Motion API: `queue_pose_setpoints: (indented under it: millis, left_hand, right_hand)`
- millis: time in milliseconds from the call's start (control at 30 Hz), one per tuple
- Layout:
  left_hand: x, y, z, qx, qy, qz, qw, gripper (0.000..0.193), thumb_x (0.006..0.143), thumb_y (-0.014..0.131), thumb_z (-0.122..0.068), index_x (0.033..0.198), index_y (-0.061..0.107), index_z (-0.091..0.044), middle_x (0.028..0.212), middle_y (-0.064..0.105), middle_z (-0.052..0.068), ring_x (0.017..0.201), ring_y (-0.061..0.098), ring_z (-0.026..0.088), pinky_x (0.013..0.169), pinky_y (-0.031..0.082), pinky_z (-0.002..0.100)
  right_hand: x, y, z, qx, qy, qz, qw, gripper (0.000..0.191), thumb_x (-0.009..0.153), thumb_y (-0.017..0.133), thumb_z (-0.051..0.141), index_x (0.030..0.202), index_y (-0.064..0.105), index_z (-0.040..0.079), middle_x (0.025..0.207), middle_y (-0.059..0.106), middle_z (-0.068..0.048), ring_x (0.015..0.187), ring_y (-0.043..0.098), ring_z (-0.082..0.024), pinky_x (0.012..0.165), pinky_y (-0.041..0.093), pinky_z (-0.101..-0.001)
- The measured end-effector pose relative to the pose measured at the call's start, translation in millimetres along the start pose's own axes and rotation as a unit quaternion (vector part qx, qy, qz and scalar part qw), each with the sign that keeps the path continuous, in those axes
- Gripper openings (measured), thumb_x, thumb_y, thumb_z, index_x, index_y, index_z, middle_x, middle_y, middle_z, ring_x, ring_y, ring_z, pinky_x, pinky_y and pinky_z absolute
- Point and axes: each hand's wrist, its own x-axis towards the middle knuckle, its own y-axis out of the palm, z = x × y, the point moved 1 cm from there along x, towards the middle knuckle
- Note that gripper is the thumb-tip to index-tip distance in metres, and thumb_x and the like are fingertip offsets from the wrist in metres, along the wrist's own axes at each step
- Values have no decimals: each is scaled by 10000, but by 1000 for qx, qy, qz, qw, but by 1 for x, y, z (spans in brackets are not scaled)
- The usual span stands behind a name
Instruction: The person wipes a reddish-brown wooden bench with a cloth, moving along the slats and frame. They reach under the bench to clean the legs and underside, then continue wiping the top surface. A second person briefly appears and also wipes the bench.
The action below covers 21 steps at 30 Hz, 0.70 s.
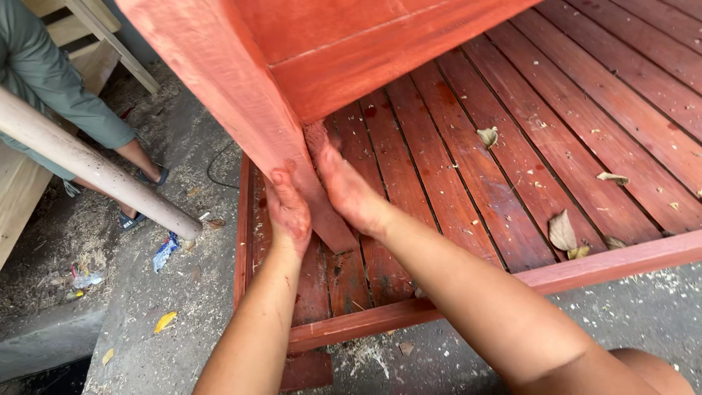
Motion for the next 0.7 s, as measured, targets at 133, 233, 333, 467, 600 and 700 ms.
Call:
queue_pose_setpoints:
  millis: [133, 233, 333, 467, 600, 700]
  left_hand:
    - [2, 2, 3, -48, -18, -12, 999, 981, 996, 330, -741, 1567, 258, 54, 1571, 433, 259, 1495, 399, 328, 1247, 257, 428]
    - [3, 4, 1, -85, -22, -15, 996, 965, 999, 356, -720, 1555, 276, 66, 1582, 416, 252, 1488, 390, 312, 1244, 263, 426]
    - [2, 5, -4, -89, -16, -23, 996, 947, 1007, 364, -708, 1552, 298, 64, 1569, 432, 234, 1465, 405, 298, 1238, 282, 424]
    - [0, 7, -9, -103, 6, -15, 995, 917, 1024, 376, -690, 1557, 279, 49, 1558, 431, 203, 1446, 426, 277, 1226, 314, 407]
    - [0, 8, -9, -50, 21, -35, 998, 852, 1064, 358, -662, 1532, 361, 51, 1498, 506, 198, 1382, 499, 263, 1200, 375, 388]
    - [2, 6, -9, -78, 41, -35, 995, 816, 1073, 370, -623, 1552, 321, 35, 1497, 476, 176, 1382, 471, 250, 1196, 356, 379]
  right_hand:
    - [-39, -6, -18, -48, 154, -8, 987, 975, 963, 119, 740, 1623, 34, 28, 1732, 35, -113, 1598, 6, -224, 1272, 56, -351]
    - [-60, 0, -29, 123, 323, -28, 938, 987, 932, 66, 804, 1654, 44, 131, 1718, 112, -131, 1551, 140, -321, 1205, 181, -494]
    - [-45, 4, -22, 163, 287, -31, 944, 1092, 855, 79, 855, 1645, 66, 102, 1718, 124, -113, 1558, 144, -278, 1213, 163, -442]
    - [-12, -5, -5, 112, 213, -51, 969, 1150, 866, 118, 881, 1637, 64, 29, 1724, 100, -127, 1601, 130, -232, 1266, 123, -378]
    - [-13, -4, -9, 118, 252, -5, 960, 1115, 872, 174, 860, 1623, 245, 38, 1666, 325, -157, 1527, 308, -297, 1225, 244, -420]
    - [-23, -4, -20, 59, 366, -66, 926, 1001, 888, 195, 794, 1604, 281, 100, 1622, 369, -135, 1490, 345, -276, 1193, 277, -438]
